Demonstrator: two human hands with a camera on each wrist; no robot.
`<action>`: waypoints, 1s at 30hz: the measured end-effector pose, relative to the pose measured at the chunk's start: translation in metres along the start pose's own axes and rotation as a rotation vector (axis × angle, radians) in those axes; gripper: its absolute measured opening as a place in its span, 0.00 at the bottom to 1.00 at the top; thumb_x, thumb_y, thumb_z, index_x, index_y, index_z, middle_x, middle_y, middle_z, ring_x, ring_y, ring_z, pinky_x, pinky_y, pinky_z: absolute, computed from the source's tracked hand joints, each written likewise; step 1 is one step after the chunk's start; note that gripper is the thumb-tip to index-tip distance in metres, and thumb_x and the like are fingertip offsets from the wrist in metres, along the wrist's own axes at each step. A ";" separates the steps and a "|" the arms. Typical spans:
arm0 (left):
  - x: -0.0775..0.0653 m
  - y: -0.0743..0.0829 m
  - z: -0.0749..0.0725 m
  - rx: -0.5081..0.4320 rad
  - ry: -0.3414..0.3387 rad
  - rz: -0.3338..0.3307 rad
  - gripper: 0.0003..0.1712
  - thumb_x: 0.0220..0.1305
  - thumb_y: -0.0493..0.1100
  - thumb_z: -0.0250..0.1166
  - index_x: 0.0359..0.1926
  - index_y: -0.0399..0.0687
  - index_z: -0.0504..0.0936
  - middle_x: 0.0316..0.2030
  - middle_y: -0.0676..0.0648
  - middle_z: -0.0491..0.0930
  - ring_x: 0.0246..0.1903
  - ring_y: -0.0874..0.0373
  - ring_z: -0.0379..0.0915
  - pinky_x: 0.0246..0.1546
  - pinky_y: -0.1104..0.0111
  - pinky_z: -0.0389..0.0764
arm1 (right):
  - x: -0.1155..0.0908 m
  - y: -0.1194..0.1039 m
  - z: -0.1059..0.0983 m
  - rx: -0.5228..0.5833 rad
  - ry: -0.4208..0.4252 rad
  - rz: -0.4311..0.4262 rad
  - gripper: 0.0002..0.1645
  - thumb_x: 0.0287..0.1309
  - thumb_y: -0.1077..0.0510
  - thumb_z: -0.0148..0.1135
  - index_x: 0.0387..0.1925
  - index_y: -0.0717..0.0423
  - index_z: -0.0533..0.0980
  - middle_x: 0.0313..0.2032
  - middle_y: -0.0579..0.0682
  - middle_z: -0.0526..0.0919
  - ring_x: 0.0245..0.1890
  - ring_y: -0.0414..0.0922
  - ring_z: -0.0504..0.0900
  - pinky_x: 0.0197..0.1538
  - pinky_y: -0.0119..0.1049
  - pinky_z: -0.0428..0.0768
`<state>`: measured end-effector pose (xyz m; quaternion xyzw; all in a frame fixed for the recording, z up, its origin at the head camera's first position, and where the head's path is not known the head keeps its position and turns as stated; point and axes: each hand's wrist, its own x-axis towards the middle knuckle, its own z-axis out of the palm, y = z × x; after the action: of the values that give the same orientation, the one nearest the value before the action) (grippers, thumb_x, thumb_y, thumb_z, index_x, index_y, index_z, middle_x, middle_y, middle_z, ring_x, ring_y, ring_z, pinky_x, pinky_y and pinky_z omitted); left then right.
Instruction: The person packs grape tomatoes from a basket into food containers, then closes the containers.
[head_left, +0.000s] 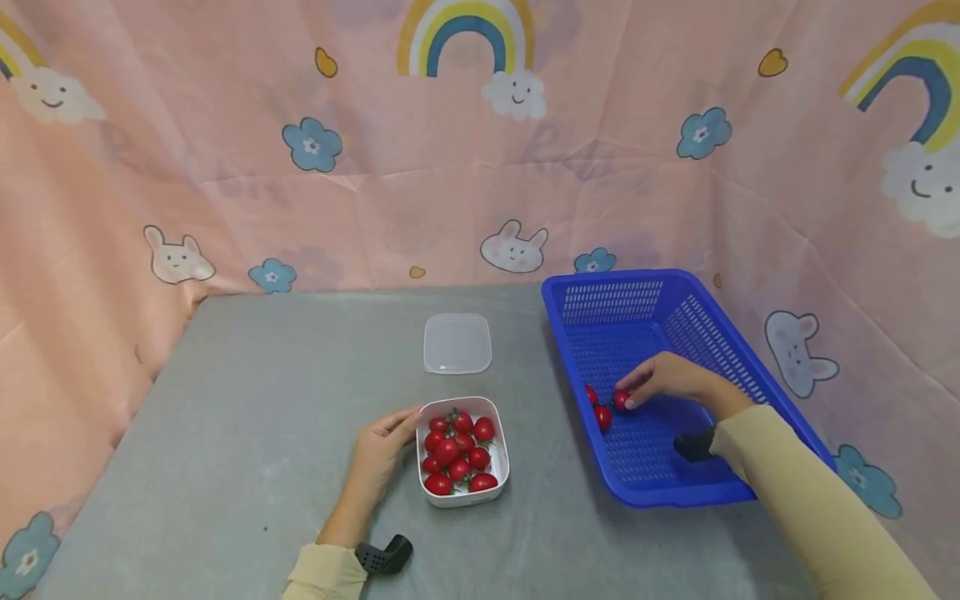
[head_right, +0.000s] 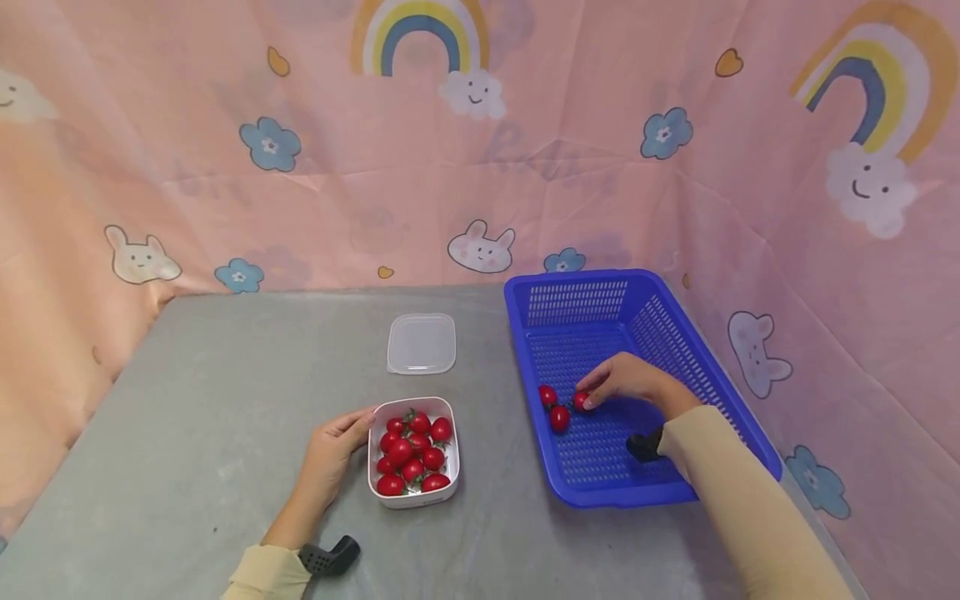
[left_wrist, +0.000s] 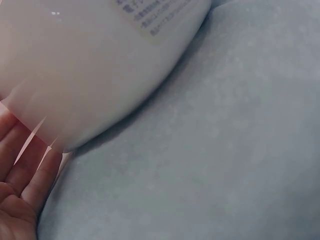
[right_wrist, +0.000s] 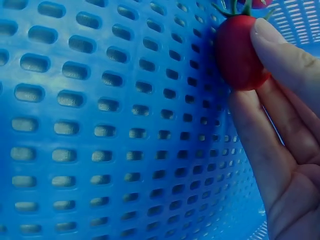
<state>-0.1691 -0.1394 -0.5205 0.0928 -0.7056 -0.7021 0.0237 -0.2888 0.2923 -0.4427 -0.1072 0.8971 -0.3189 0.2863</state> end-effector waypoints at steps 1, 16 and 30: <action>0.000 0.000 0.000 0.004 0.000 0.001 0.17 0.65 0.43 0.68 0.48 0.33 0.86 0.45 0.42 0.88 0.40 0.70 0.81 0.43 0.76 0.81 | 0.000 -0.001 0.000 -0.005 0.012 0.001 0.25 0.51 0.49 0.76 0.49 0.57 0.85 0.49 0.56 0.88 0.60 0.60 0.77 0.64 0.70 0.64; 0.001 0.001 0.002 -0.017 0.004 0.016 0.17 0.64 0.40 0.67 0.48 0.30 0.85 0.45 0.39 0.87 0.39 0.72 0.79 0.42 0.77 0.81 | -0.029 -0.076 -0.003 0.315 0.318 -0.036 0.37 0.56 0.41 0.71 0.61 0.58 0.77 0.56 0.56 0.84 0.66 0.59 0.70 0.70 0.66 0.61; -0.001 0.004 0.002 -0.010 -0.001 0.019 0.17 0.65 0.41 0.67 0.49 0.31 0.85 0.46 0.39 0.87 0.39 0.71 0.80 0.42 0.77 0.81 | -0.027 -0.170 0.066 0.377 0.302 -0.111 0.23 0.51 0.49 0.76 0.49 0.52 0.85 0.47 0.52 0.89 0.53 0.50 0.80 0.62 0.52 0.74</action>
<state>-0.1689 -0.1374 -0.5165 0.0854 -0.7028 -0.7056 0.0305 -0.2268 0.1369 -0.3651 -0.0519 0.8471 -0.5083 0.1459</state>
